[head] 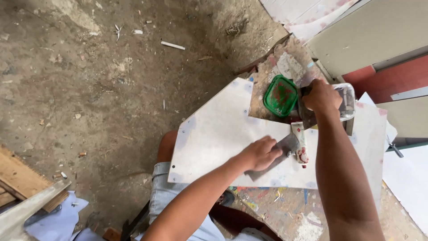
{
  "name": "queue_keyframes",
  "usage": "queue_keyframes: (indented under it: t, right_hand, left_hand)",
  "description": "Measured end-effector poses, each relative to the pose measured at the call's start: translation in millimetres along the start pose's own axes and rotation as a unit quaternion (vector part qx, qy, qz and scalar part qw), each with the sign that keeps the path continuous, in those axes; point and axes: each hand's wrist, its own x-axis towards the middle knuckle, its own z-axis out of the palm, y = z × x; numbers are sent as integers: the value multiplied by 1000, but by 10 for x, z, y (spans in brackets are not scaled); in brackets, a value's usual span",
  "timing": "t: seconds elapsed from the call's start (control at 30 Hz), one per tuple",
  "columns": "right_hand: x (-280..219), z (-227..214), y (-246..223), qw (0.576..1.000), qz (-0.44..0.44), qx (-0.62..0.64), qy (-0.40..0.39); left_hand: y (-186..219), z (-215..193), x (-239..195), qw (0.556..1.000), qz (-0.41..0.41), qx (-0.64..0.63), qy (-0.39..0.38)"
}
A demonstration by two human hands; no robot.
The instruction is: Filling holes and smoothing edges of a large cutout workpiece using putty and scrapers to prepare it for finishing.
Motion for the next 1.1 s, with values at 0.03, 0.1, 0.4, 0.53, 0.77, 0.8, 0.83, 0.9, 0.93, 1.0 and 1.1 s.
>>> queue_keyframes:
  t: [0.03,0.1,0.4,0.53,0.77,0.8,0.83,0.9,0.93,1.0,1.1]
  right_hand:
    - [39,42,27,1000,-2,-6,3]
    - [117,99,87,1000,-3,-11,10]
    - [405,249,176,1000,-8,-17,-21]
    - [418,204,107,1000,-4,-24,-17]
    - [437,182,1,999,-10,-37,2]
    - [459,200,0,999,-12,-39,1]
    - [486,209,4,999,-14,-45,3]
    - [533,227,14,999,-17,-51,4]
    - [553,237,20,999,-16,-51,7]
    - [569,231,28,999,-16,-51,9]
    - [587,218,27,998,-22,-45,24]
  left_hand:
    - [60,-47,165,995,2,96,3]
    - [67,-122,491,981,8,194,9]
    - [396,-277,575,975,-37,216,41]
    - [392,-308,639,976,-52,203,61]
    - [431,-321,674,972,-52,219,71]
    - [402,-314,699,972,-53,217,72]
    - [381,-310,730,972,-53,218,77]
    - [329,-290,801,971,-53,217,81]
    - [297,-275,841,971,-54,214,87]
    - [306,-268,866,972,-56,211,92]
    - [400,-293,804,971,-81,207,87]
